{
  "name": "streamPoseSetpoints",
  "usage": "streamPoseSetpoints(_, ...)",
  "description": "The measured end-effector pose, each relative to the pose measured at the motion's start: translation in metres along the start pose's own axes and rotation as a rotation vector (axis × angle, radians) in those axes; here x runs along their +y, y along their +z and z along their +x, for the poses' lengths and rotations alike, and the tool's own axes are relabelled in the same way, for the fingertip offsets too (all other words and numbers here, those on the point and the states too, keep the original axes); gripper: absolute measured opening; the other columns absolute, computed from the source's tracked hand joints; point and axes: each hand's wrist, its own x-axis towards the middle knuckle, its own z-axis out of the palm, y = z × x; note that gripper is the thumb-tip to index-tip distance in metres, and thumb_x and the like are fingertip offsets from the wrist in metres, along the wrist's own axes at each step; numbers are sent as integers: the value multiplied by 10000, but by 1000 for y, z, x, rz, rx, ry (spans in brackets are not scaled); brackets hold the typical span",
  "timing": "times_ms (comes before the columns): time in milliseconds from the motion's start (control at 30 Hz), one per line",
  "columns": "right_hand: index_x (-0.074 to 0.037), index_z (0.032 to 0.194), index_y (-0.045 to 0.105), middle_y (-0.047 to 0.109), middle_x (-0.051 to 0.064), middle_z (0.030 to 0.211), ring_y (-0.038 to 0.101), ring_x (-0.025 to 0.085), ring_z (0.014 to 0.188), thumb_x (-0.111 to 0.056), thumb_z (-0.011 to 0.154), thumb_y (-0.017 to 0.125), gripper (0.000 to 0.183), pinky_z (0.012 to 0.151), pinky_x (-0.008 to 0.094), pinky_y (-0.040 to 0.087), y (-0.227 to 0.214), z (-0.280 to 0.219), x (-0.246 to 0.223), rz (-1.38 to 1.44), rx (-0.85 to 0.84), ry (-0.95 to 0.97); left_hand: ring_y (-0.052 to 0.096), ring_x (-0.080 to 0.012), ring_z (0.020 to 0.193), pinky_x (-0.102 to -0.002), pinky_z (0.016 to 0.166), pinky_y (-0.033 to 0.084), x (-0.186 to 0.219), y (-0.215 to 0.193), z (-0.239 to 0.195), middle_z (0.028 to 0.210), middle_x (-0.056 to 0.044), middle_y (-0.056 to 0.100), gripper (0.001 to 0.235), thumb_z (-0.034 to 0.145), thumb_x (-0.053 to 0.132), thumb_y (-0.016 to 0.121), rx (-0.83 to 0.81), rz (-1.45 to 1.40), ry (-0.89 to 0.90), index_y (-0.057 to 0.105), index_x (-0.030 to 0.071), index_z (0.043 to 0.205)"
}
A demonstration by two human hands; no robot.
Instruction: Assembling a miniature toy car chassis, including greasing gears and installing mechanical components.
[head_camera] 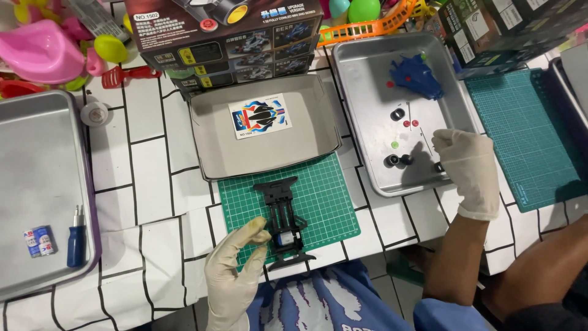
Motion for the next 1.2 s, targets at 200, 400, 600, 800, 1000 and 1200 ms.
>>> streamPoseSetpoints(200,-139,1019,844,780,113,852,702,303,787,-142,937,636,224,574,405,540,20,25,31,-357,106,-131,731,-176,947,-326,938,631,0,-2,2,1029,-71,769,406,921,66,673,3,41,14,661,58,1328)
streamPoseSetpoints(400,-136,815,803,683,131,682,663,362,634,-210,972,542,313,425,436,493,33,32,41,-547,229,-34,736,-177,948,-319,936,638,1,-1,1,1033,-69,763,376,926,53,662,26,43,11,677,46,1302)
streamPoseSetpoints(600,-1,955,740,753,113,890,688,261,785,-18,969,625,117,750,360,557,11,-9,6,-241,218,-364,744,-179,952,-319,937,644,-4,-3,0,1051,-78,769,368,922,79,687,40,35,11,684,47,1288)
streamPoseSetpoints(800,-78,1451,616,782,41,994,714,183,912,-70,954,668,500,990,303,530,11,-36,-38,-69,-82,-207,738,-177,938,-322,935,639,-2,-1,0,1018,-73,762,391,906,10,667,14,50,6,682,62,1293)
streamPoseSetpoints(1000,1,1278,699,691,196,1291,660,338,1198,-87,961,646,333,1030,356,518,29,-29,-27,-128,-133,-298,743,-182,961,-327,951,636,-3,-2,0,1058,-80,765,359,928,57,673,14,36,12,684,47,1286)
streamPoseSetpoints(1200,-100,1415,619,658,170,1342,594,322,1327,-172,1004,557,422,968,380,527,20,-37,-52,-160,-283,-141,734,-183,935,-325,927,638,0,1,0,1013,-78,758,371,913,37,664,1,22,13,689,56,1283)
